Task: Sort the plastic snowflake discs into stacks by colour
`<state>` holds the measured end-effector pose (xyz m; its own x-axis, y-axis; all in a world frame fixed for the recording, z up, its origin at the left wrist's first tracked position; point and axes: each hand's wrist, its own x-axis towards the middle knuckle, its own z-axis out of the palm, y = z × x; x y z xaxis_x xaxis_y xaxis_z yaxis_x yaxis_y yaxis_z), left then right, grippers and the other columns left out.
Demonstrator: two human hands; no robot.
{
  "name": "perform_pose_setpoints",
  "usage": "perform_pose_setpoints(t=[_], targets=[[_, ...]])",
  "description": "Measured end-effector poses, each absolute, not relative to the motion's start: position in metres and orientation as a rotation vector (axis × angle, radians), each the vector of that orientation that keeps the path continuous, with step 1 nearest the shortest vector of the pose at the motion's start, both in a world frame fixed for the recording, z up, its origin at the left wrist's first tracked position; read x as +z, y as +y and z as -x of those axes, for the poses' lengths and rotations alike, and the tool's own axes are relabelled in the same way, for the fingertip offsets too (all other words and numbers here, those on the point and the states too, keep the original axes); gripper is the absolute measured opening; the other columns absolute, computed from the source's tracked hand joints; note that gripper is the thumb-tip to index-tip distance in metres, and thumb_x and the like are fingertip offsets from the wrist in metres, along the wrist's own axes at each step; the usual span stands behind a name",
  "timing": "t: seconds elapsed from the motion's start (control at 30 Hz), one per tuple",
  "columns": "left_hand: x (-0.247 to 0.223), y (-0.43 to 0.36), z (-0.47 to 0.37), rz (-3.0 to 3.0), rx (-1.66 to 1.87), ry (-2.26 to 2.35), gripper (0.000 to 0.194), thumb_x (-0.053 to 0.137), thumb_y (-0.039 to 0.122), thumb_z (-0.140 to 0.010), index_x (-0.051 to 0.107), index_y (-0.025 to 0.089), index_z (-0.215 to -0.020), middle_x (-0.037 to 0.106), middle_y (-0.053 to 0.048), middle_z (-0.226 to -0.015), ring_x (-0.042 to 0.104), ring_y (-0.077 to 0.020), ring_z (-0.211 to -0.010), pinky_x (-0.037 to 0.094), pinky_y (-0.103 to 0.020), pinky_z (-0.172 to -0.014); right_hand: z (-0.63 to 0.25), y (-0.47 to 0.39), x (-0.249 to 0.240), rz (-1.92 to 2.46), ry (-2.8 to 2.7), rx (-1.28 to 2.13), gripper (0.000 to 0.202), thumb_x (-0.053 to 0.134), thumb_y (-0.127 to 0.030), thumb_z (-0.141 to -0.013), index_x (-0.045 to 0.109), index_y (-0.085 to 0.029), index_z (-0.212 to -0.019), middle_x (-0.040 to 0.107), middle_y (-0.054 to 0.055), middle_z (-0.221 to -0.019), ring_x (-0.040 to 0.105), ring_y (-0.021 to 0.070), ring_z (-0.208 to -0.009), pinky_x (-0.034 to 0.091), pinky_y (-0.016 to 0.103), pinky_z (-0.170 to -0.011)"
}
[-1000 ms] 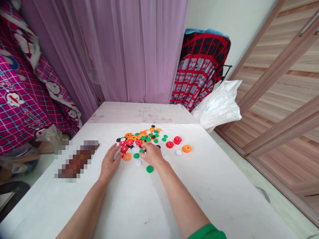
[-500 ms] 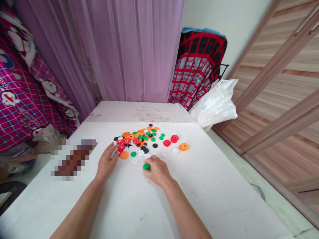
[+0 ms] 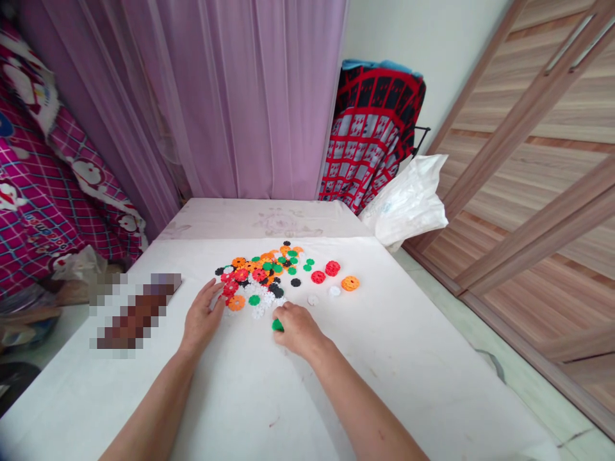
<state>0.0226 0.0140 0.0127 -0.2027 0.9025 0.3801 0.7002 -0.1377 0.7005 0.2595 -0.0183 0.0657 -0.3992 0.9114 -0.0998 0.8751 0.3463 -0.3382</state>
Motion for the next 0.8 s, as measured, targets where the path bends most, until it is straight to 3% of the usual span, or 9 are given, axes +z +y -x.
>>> perform_pose_setpoints(t=[0.27, 0.8], targets=[[0.01, 0.015, -0.023, -1.819, 1.276, 1.899, 0.033, 0.052, 0.025, -0.084, 0.065, 0.024, -0.114, 0.058, -0.008, -0.134, 0.057, -0.0229, -0.12, 0.047, -0.039, -0.101, -0.293, 0.023, 0.074, 1.767, -2.178, 0.437, 0.024, 0.061, -0.02, -0.072, 0.068, -0.022, -0.094, 0.065, 0.001, -0.087, 0.057, 0.0125, -0.072, 0.038, 0.021, -0.066], [0.011, 0.015, -0.024, -1.828, 1.259, 1.917, 0.032, 0.052, 0.026, -0.084, 0.066, 0.024, -0.113, 0.058, -0.007, -0.134, 0.057, -0.0236, -0.12, 0.048, -0.04, -0.101, -0.292, 0.053, 0.057, 1.844, -2.425, 0.375, 0.023, 0.058, -0.023, -0.074, 0.071, -0.021, -0.093, 0.067, 0.005, -0.096, 0.061, 0.017, -0.083, 0.039, 0.024, -0.069]])
